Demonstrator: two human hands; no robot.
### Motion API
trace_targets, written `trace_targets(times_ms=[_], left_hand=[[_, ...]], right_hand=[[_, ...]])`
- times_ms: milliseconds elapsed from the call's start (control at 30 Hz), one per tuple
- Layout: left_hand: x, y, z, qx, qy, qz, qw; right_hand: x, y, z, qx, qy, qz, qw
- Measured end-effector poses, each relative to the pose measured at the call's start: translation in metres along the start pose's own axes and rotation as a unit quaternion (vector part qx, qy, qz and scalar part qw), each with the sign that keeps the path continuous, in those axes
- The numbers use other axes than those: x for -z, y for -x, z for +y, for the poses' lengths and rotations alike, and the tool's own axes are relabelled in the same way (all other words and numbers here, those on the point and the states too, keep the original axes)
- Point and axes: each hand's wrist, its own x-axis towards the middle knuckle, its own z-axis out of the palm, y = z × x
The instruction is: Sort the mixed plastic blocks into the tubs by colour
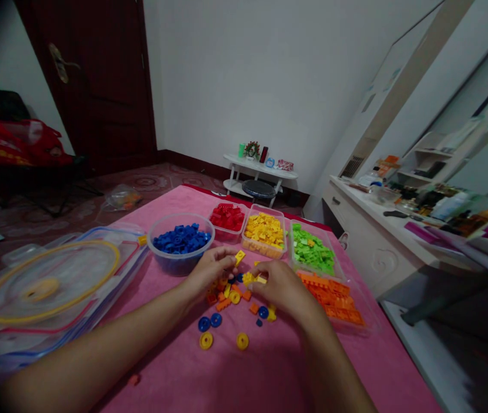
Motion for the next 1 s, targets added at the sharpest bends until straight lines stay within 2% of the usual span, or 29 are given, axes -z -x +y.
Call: trace_targets(times_ms=[67,100,233,300,367,433,500,533,633,733,800,900,933,967,1000], left_hand=[[0.0,-0.002,-0.004,-0.008,-0.016,0.001,1.0],[0.0,-0.003,-0.006,-0.012,-0.025,0.0,1.0],[0.001,-0.006,-0.012,-0.045,-0.06,-0.01,0.997],[0.002,-0.007,-0.013,-0.065,-0.073,-0.008,0.995],[0.003,-0.008,-0.013,-0.085,-0.077,0.0,0.993],[0.004,-0.008,-0.012,-0.095,-0.072,0.005,0.993],[0.004,-0.008,-0.011,-0.096,-0.056,0.001,0.994],[0.004,-0.008,-0.011,-0.092,-0.046,-0.002,0.995],[0.004,-0.009,-0.011,-0.067,-0.034,-0.023,0.997],[0.005,-0.011,-0.013,-0.081,-0.082,-0.037,0.993],[0.008,-0.01,-0.015,-0.142,-0.167,-0.025,0.975],[0.014,-0.006,-0.014,-0.247,-0.349,-0.005,0.904],[0.016,-0.005,-0.013,-0.265,-0.403,-0.007,0.876],[0.017,-0.003,-0.012,-0.274,-0.447,-0.013,0.851],[0.019,-0.002,-0.011,-0.275,-0.482,-0.022,0.832]], right_hand=[[0.011,-0.012,0.005,-0.003,0.05,-0.002,0.999],[0.018,-0.02,0.008,-0.014,0.074,0.025,0.997],[0.042,-0.055,0.016,-0.05,0.107,0.212,0.97],[0.046,-0.062,0.012,-0.032,0.078,0.254,0.963],[0.04,-0.059,0.002,-0.005,0.027,0.219,0.975],[0.027,-0.049,-0.008,0.023,-0.032,0.116,0.993],[0.012,-0.039,-0.016,0.053,-0.075,0.009,0.996],[0.005,-0.035,-0.017,0.061,-0.087,-0.02,0.994],[-0.006,-0.033,-0.012,0.051,-0.11,-0.031,0.992],[0.002,-0.046,0.002,0.009,-0.096,-0.022,0.995],[0.012,-0.057,0.012,-0.011,-0.05,0.058,0.997],[0.021,-0.067,0.024,-0.005,0.016,0.229,0.973],[0.021,-0.067,0.026,-0.003,0.034,0.256,0.966],[0.019,-0.065,0.027,-0.005,0.051,0.255,0.965],[0.014,-0.062,0.027,-0.011,0.068,0.228,0.971]])
